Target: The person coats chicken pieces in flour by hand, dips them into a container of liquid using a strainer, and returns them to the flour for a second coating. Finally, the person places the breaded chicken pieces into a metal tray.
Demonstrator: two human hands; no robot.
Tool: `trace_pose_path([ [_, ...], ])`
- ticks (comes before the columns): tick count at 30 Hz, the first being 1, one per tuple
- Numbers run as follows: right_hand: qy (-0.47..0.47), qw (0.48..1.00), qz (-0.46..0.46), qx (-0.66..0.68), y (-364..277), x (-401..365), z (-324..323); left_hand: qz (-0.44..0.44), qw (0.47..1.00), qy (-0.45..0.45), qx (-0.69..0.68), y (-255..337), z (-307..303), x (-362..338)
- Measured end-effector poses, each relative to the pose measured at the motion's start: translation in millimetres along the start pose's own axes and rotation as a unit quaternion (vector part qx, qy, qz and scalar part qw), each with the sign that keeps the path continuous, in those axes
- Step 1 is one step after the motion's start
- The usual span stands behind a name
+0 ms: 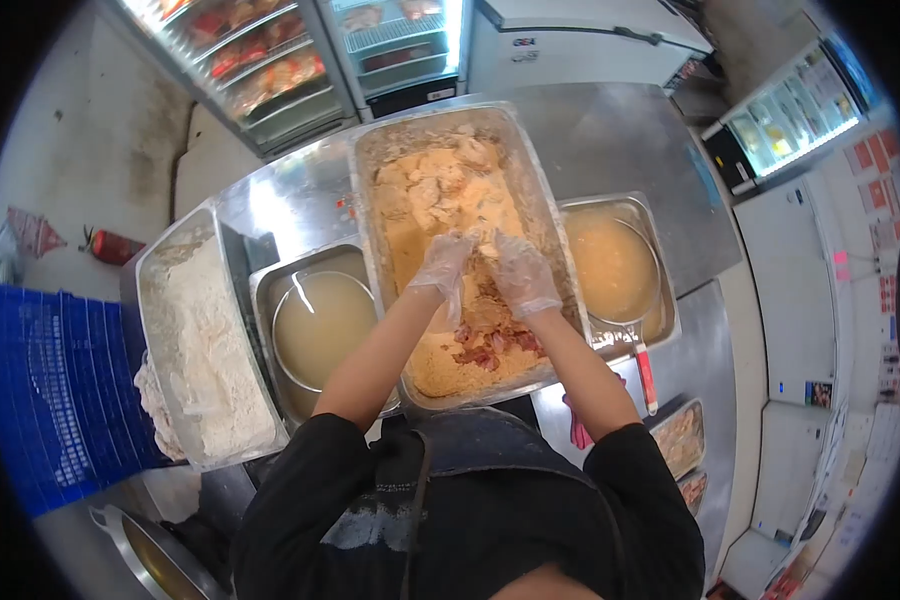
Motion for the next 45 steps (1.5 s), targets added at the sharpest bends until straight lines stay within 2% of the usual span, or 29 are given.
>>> trace_pose_path([
  [2,-0.071,0.997,0.03,-0.01,4.1,2.3,3.5,-0.022,0.99,-0.046,-0.131,1.2,-15.7,-9.1],
  [4,-0.029,0.996,-0.035,-0.08,-16.7,6.0,-20.6,-0.036,0.96,-0.101,-0.257,-6.7,-20.1,-2.1],
  [5,-0.016,0.995,0.034,-0.091,-19.7,10.2,-34.7,0.02,0.999,-0.001,-0.029,-11.9,-43.2,20.4],
  [6,-0.005,0.989,0.105,-0.103,-14.8,8.3,-44.8,0.074,0.972,0.096,0.199,-12.8,-58.3,38.1],
  [7,-0.006,0.988,0.11,-0.107,6.0,-2.6,-29.4,0.141,0.946,0.168,0.241,-12.0,-64.8,48.6],
  [8,-0.018,0.981,-0.043,-0.188,16.3,-16.8,4.6,0.211,0.907,0.235,0.28,-10.5,-68.7,57.6],
  [9,-0.023,0.965,-0.115,-0.234,17.1,-16.3,9.4,0.301,0.805,0.368,0.354,2.8,-76.1,59.1],
  [10,-0.02,0.942,-0.186,-0.279,18.1,-17.4,13.9,0.32,0.769,0.358,0.421,2.9,-74.3,87.5],
  [11,-0.002,0.986,-0.022,-0.165,36.1,-7.9,-9.8,0.341,0.727,0.351,0.482,2.1,-71.8,115.8],
  [12,0.018,0.988,0.147,-0.042,57.1,-16.3,-30.8,0.292,0.759,0.191,0.549,-24.3,-58.8,155.0],
  [15,0.035,0.958,0.285,-0.012,79.5,-32.7,-107.4,0.312,0.755,0.092,0.569,-14.1,-56.6,142.2],
  [16,0.036,0.956,0.29,-0.013,105.5,-45.6,-108.3,0.302,0.703,0.147,0.627,-6.1,-57.9,137.3],
  [18,0.115,0.938,0.053,-0.324,124.6,-69.7,-107.6,0.296,0.641,0.2,0.679,5.9,-58.4,127.8],
  [19,0.116,0.936,0.058,-0.326,142.8,-78.0,-103.7,0.273,0.69,0.185,0.645,8.0,-60.8,128.0],
  [20,0.123,0.952,0.128,-0.25,170.1,-83.6,-102.8,0.247,0.735,0.17,0.608,9.5,-65.3,128.0],
  [22,0.128,0.957,0.198,-0.168,191.1,-81.3,-107.4,0.236,0.738,0.145,0.615,16.1,-67.7,118.9],
  [24,0.027,0.94,0.34,-0.018,211.7,-82.5,-104.1,0.222,0.741,0.116,0.623,17.5,-68.5,109.9],
  [26,0.088,0.941,0.323,-0.044,192.6,-73.0,-132.0,0.262,0.779,0.09,0.563,23.8,-70.8,96.0],
  [28,0.145,0.941,0.298,-0.062,165.2,-59.1,-145.0,0.289,0.818,0.086,0.489,71.7,-84.4,12.9],
  [30,0.158,0.97,0.181,0.029,117.4,-28.3,-132.6,0.387,0.787,0.122,0.465,79.0,-88.6,-26.7],
  [32,0.007,0.97,0.23,0.076,80.5,2.1,-83.8,0.359,0.904,0.013,0.234,59.0,-84.3,-16.0],
  [33,0.011,0.972,0.174,0.157,62.7,10.7,-57.8,0.221,0.963,-0.132,-0.084,46.0,-68.8,-7.6],
  [34,0.014,0.964,0.118,0.236,48.1,14.3,-30.7,0.24,0.953,-0.145,-0.117,40.7,-57.9,-10.3],
  [36,-0.077,0.836,0.234,0.49,33.6,11.7,23.0,0.177,0.968,-0.138,-0.113,40.7,-45.8,-33.7],
  [37,-0.079,0.837,0.228,0.492,27.1,12.8,26.0,0.092,0.986,-0.114,-0.078,42.8,-50.8,-50.4],
  [38,-0.092,0.813,0.23,0.527,18.9,12.7,32.1,0.092,0.987,-0.106,-0.079,27.9,-50.2,-46.7],
  [40,-0.111,0.787,0.227,0.563,10.6,8.5,41.7,0.187,0.928,-0.173,-0.271,3.2,-34.7,-33.4],
  [43,-0.14,0.75,0.257,0.594,14.9,-1.8,46.8,0.146,0.894,-0.206,-0.37,-0.8,-24.1,-39.9],
  [45,-0.183,0.735,0.2,0.622,-10.2,-2.5,34.7,0.113,0.867,-0.213,-0.437,-7.2,-7.7,-39.3],
])
Point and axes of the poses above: each hand's wrist, its own x-axis towards the middle knuckle, its own z-axis out of the palm, y = z × x, the point moved 8 cm from there along x, towards the middle knuckle, and after that the axes turned 4 degrees about x, right-handed, at the moved point
